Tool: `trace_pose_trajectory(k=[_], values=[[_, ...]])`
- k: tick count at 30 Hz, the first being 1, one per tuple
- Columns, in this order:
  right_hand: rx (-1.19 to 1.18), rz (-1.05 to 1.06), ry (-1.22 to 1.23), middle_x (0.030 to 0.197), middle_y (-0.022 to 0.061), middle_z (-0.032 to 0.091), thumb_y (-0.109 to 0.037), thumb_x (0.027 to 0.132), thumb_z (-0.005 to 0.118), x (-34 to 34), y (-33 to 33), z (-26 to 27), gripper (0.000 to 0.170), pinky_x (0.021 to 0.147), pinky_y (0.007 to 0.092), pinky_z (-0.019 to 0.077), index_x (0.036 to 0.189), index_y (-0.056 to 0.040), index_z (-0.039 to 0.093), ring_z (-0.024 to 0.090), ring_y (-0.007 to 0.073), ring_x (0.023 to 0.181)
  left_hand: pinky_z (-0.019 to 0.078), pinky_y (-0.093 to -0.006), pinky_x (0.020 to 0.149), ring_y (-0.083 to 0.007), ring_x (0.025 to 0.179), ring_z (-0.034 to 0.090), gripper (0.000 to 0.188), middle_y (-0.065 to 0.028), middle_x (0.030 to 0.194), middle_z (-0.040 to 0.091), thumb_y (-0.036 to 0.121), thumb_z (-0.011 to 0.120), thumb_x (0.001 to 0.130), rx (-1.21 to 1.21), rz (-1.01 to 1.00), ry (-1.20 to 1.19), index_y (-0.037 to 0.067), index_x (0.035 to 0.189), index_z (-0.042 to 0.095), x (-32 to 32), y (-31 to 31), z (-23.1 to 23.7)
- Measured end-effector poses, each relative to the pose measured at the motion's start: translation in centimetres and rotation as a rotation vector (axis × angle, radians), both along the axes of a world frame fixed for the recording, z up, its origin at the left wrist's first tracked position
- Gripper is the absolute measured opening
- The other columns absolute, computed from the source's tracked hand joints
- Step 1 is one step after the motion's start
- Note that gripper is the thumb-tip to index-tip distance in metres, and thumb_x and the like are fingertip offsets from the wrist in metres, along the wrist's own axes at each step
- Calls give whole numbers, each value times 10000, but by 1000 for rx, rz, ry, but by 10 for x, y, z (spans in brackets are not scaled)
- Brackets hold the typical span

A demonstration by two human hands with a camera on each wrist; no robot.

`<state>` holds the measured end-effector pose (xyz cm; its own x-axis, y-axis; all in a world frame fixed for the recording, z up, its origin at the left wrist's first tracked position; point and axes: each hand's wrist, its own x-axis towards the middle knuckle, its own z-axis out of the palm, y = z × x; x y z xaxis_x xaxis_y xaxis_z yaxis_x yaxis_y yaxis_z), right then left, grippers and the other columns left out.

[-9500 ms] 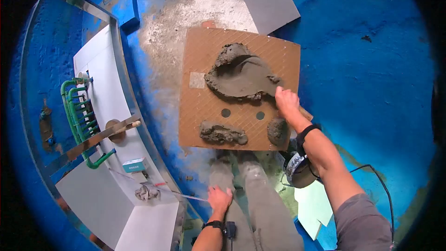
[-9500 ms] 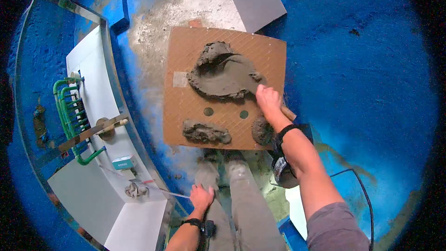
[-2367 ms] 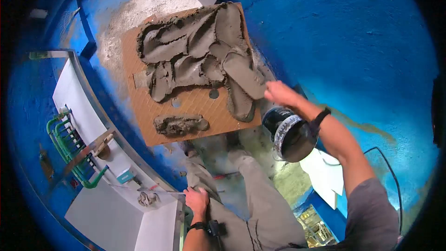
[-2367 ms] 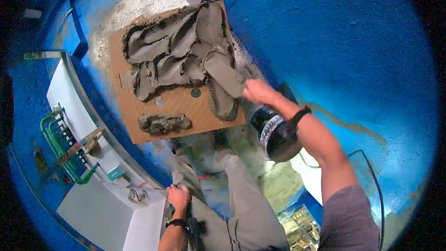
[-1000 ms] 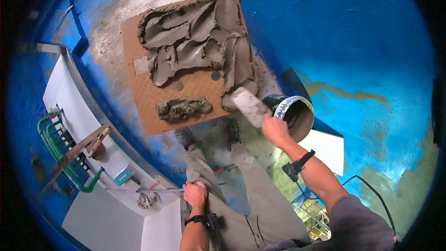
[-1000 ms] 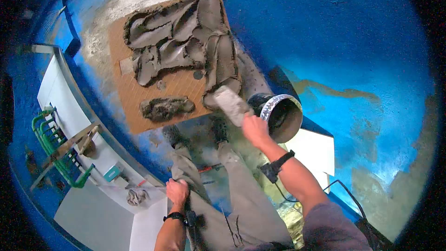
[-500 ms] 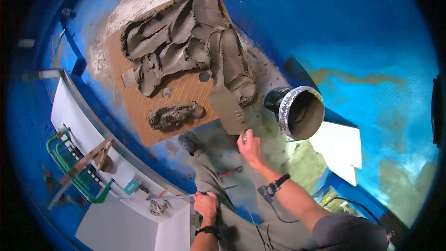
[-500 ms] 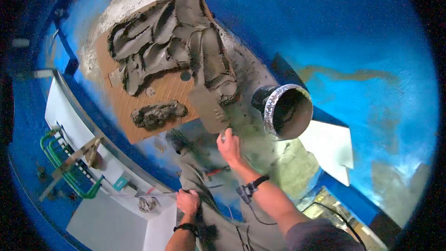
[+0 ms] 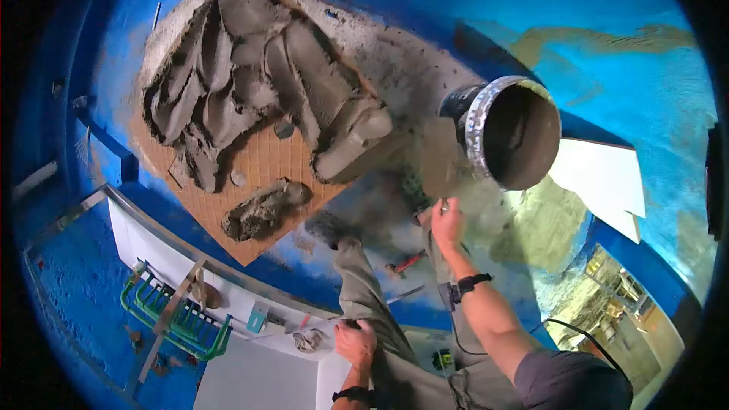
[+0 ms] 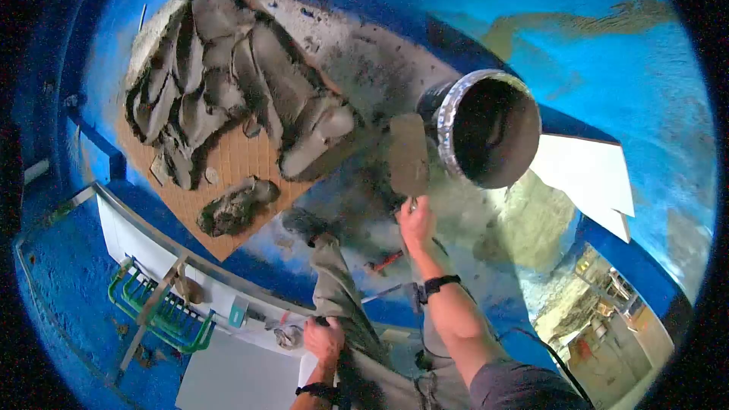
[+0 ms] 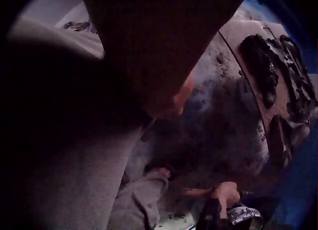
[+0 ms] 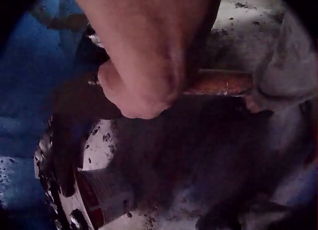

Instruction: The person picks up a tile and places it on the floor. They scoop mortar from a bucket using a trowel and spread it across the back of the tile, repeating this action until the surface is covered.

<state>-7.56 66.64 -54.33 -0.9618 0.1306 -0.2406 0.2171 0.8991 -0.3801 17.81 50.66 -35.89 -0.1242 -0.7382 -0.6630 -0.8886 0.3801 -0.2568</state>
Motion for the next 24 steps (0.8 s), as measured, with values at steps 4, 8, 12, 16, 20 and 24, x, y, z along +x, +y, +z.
trace_pose_trajectory(k=[4,8,12,16,20,24], values=[[-223,-37,-6,684,175,630,-200,952,661,-35,32,46,174,561,423,468,943,-40,593,662,341,626,536,-505,756,-416,890,671,378,-197,1029,650,328,690,815,-48,-41,41,18,1029,656,-24,-8,3],[-434,249,-193,694,205,628,-245,948,662,-127,2,97,242,581,455,476,901,-23,575,655,392,660,541,-513,768,-412,905,680,389,-194,1054,652,335,683,822,1,-37,-7,15,1040,656,-26,-15,0],[-356,606,-274,774,267,642,-290,952,621,-188,-40,87,290,644,534,486,900,-8,575,651,469,768,546,-518,776,-417,922,683,404,-192,1070,656,344,677,823,13,-36,-31,11,1051,658,-43,-23,12],[-238,433,-346,800,280,646,-273,937,614,-191,-17,61,256,684,554,493,894,-21,592,647,491,813,548,-516,774,-420,923,685,409,-204,1061,660,346,675,820,35,-17,-63,7,1049,663,-43,-28,12],[-146,478,-196,746,238,643,-258,924,634,-193,3,78,245,650,541,505,854,-34,563,646,476,746,550,-511,773,-417,926,686,392,-210,1029,671,331,675,809,0,-33,27,5,1026,675,-39,-32,3],[-36,929,148,734,126,639,-250,911,664,-224,-26,88,192,555,477,533,845,-107,554,667,368,646,546,-515,759,-416,903,684,369,-202,1001,674,321,680,791,-7,-13,-33,10,989,677,-44,-35,9]])
